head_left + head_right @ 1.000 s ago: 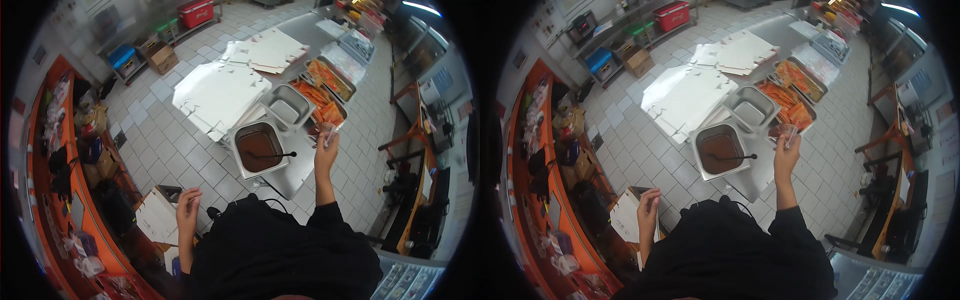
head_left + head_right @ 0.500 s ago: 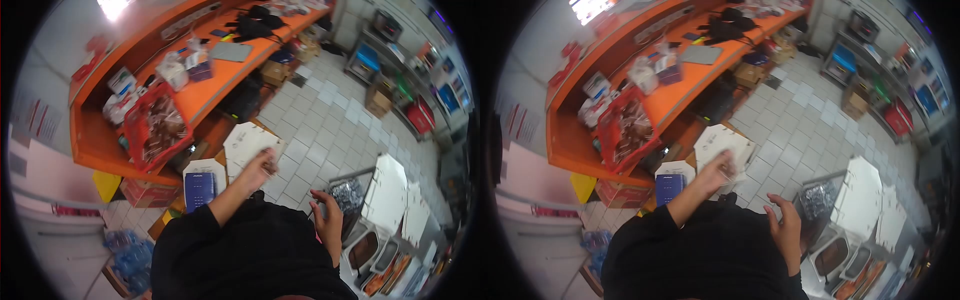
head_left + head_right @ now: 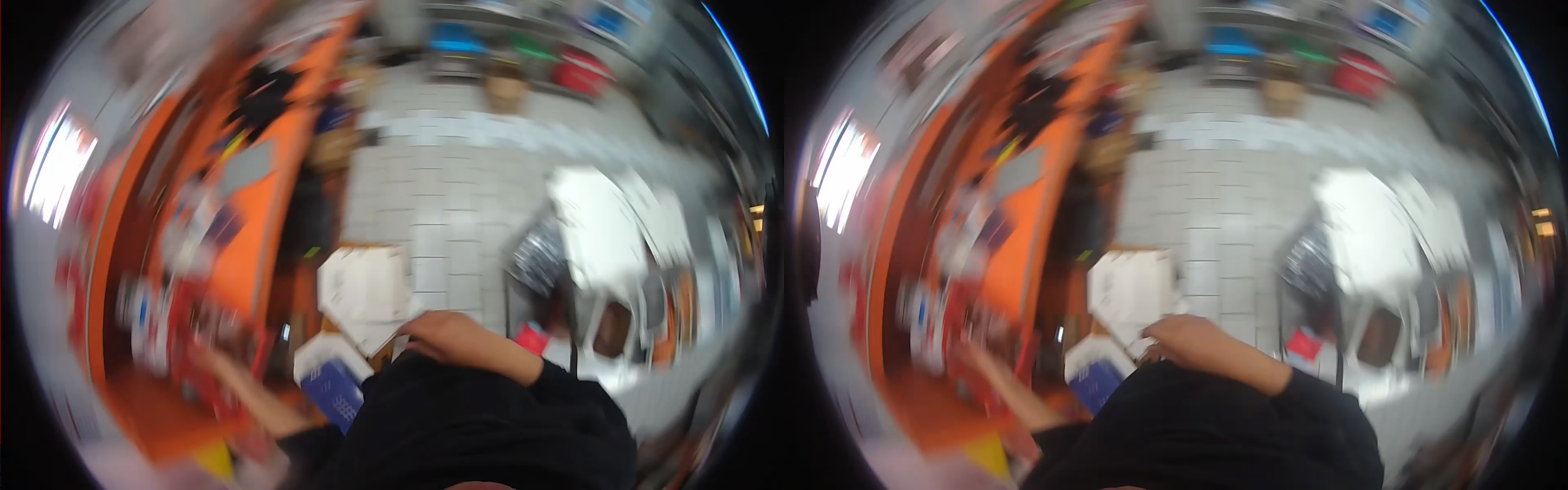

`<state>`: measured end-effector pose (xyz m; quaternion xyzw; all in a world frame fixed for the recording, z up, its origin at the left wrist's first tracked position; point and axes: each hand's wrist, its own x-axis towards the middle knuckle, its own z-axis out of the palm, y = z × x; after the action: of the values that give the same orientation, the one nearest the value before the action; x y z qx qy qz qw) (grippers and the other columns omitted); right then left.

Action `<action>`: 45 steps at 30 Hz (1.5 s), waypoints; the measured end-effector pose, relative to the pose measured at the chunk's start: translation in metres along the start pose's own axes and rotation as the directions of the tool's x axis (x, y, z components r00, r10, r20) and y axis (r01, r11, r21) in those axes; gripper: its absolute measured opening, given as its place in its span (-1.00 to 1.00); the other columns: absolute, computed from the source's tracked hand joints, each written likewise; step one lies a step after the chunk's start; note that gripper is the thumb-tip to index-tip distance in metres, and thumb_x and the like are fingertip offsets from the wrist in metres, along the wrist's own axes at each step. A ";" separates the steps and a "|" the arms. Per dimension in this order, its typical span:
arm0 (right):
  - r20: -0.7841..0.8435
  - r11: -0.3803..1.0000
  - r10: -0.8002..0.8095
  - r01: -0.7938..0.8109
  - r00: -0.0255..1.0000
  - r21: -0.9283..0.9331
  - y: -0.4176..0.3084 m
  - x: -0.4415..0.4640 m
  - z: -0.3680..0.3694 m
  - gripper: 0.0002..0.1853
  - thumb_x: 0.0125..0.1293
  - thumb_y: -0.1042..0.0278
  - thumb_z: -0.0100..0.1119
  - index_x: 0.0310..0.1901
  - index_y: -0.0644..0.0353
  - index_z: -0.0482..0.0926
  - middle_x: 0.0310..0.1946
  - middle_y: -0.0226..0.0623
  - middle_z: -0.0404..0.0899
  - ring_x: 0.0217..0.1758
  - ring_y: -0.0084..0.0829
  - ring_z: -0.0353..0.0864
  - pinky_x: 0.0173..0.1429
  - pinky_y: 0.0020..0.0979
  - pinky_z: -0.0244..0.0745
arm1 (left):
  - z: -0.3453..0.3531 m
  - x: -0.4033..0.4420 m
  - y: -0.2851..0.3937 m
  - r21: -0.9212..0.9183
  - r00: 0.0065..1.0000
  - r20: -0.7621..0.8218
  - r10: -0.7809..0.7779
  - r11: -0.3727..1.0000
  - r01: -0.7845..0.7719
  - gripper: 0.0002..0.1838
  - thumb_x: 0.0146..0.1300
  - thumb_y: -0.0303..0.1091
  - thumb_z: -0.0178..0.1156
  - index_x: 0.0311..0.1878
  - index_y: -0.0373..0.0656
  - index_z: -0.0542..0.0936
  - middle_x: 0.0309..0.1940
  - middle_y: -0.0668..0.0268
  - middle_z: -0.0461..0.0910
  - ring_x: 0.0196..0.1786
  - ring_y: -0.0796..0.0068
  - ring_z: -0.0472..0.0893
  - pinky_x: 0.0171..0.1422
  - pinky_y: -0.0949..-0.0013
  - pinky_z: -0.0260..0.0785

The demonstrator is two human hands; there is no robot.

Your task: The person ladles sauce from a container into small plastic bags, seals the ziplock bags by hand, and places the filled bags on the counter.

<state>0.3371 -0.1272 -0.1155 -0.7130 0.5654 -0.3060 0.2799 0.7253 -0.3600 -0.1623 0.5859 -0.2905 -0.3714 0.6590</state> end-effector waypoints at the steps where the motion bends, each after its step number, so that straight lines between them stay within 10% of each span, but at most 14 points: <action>1: -0.037 0.999 0.036 -0.037 0.999 -0.018 0.004 -0.009 0.002 -0.75 0.32 0.27 0.21 -0.01 0.12 0.57 -0.19 -0.16 0.61 -0.08 -0.08 0.60 -0.01 -0.17 0.52 | 0.020 0.005 -0.014 0.077 0.998 0.052 0.030 0.996 -0.034 -0.19 0.28 0.23 0.21 0.44 -0.04 0.23 0.36 0.17 0.29 0.30 0.19 0.42 0.31 0.15 0.32; 6: -0.342 0.983 0.125 -0.164 0.931 -0.087 0.026 -0.060 -0.011 -0.84 0.37 0.24 0.13 -0.12 0.10 0.54 -0.25 -0.25 0.56 -0.12 -0.17 0.58 -0.09 -0.22 0.52 | 0.155 -0.037 -0.061 0.328 0.900 0.370 0.229 0.875 -0.357 -0.24 0.32 0.16 0.20 0.44 -0.03 0.22 0.35 0.13 0.30 0.29 0.17 0.44 0.30 0.19 0.34; 10: -0.599 0.973 0.110 -0.209 0.793 -0.099 0.018 -0.140 -0.018 -0.86 0.41 0.23 0.10 -0.19 0.09 0.53 -0.34 -0.31 0.54 -0.20 -0.27 0.58 -0.18 -0.26 0.52 | 0.223 -0.140 -0.063 0.133 0.686 0.663 0.299 0.855 -0.502 -0.28 0.35 0.10 0.19 0.44 -0.02 0.22 0.34 0.10 0.30 0.29 0.15 0.46 0.30 0.22 0.36; 17: -0.853 0.877 0.197 -0.476 0.484 -0.068 -0.023 -0.320 -0.021 -0.83 0.38 0.19 0.18 -0.26 0.09 0.58 -0.51 -0.35 0.51 -0.41 -0.29 0.58 -0.39 -0.31 0.49 | 0.202 -0.421 -0.018 -0.154 0.293 0.929 0.226 0.956 -0.248 -0.47 0.48 -0.27 0.08 0.41 -0.21 0.22 0.32 0.05 0.35 0.37 0.23 0.37 0.33 0.28 0.36; 22: -0.942 0.802 0.205 -0.597 0.266 0.006 -0.058 -0.477 -0.006 -0.91 0.33 0.29 0.25 -0.26 0.09 0.63 -0.44 -0.36 0.60 -0.39 -0.32 0.63 -0.35 -0.36 0.53 | 0.115 -0.621 -0.021 -0.416 -0.098 0.907 0.409 0.906 -0.075 -0.65 0.43 -0.53 -0.07 0.25 -0.30 0.30 0.35 0.03 0.25 0.37 0.18 0.35 0.37 0.12 0.34; 29: -0.864 0.517 0.502 -0.783 -0.050 0.346 -0.107 -0.632 0.001 -0.85 0.36 0.23 0.20 -0.27 0.10 0.61 -0.50 -0.36 0.58 -0.43 -0.27 0.61 -0.35 -0.30 0.49 | 0.049 -0.790 -0.025 -0.331 -0.569 0.746 0.346 0.934 0.134 -0.73 0.35 -0.64 -0.01 0.10 -0.31 0.42 0.24 0.06 0.33 0.27 0.24 0.43 0.35 0.22 0.33; 36: -0.873 0.493 0.486 -0.833 0.026 0.250 -0.066 -0.713 -0.059 -0.84 0.36 0.23 0.20 -0.24 0.12 0.64 -0.46 -0.34 0.63 -0.37 -0.30 0.63 -0.28 -0.33 0.52 | 0.041 -0.898 -0.069 -0.020 -0.693 0.719 0.057 0.998 0.062 -0.85 0.37 -0.53 0.09 -0.04 -0.22 0.54 0.03 0.18 0.53 0.11 0.36 0.54 0.16 0.36 0.39; 42: -0.798 0.553 0.580 -0.798 0.162 0.240 -0.010 -0.801 -0.150 -0.79 0.38 0.19 0.18 -0.18 0.14 0.64 -0.37 -0.25 0.63 -0.28 -0.21 0.64 -0.15 -0.27 0.53 | 0.086 -1.034 -0.079 -0.162 -0.685 0.713 0.151 0.986 0.049 -0.85 0.34 -0.49 0.14 -0.05 -0.22 0.55 0.00 0.17 0.56 0.10 0.25 0.55 0.13 0.32 0.39; 45: -0.697 0.559 0.715 -0.646 0.059 0.519 0.037 -0.864 -0.202 -0.79 0.40 0.25 0.19 -0.06 0.16 0.66 -0.20 -0.26 0.70 -0.13 -0.38 0.67 -0.05 -0.39 0.54 | 0.126 -1.110 -0.071 -0.354 -0.725 0.649 0.230 0.935 -0.021 -0.74 0.28 -0.42 0.22 0.02 -0.20 0.52 0.01 0.11 0.55 0.10 0.12 0.53 0.17 0.25 0.37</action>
<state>0.0114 0.6987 -0.1140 -0.0906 0.8746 -0.4681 0.0876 -0.0043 0.4888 -0.1559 -0.2120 -0.7870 -0.5747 0.0731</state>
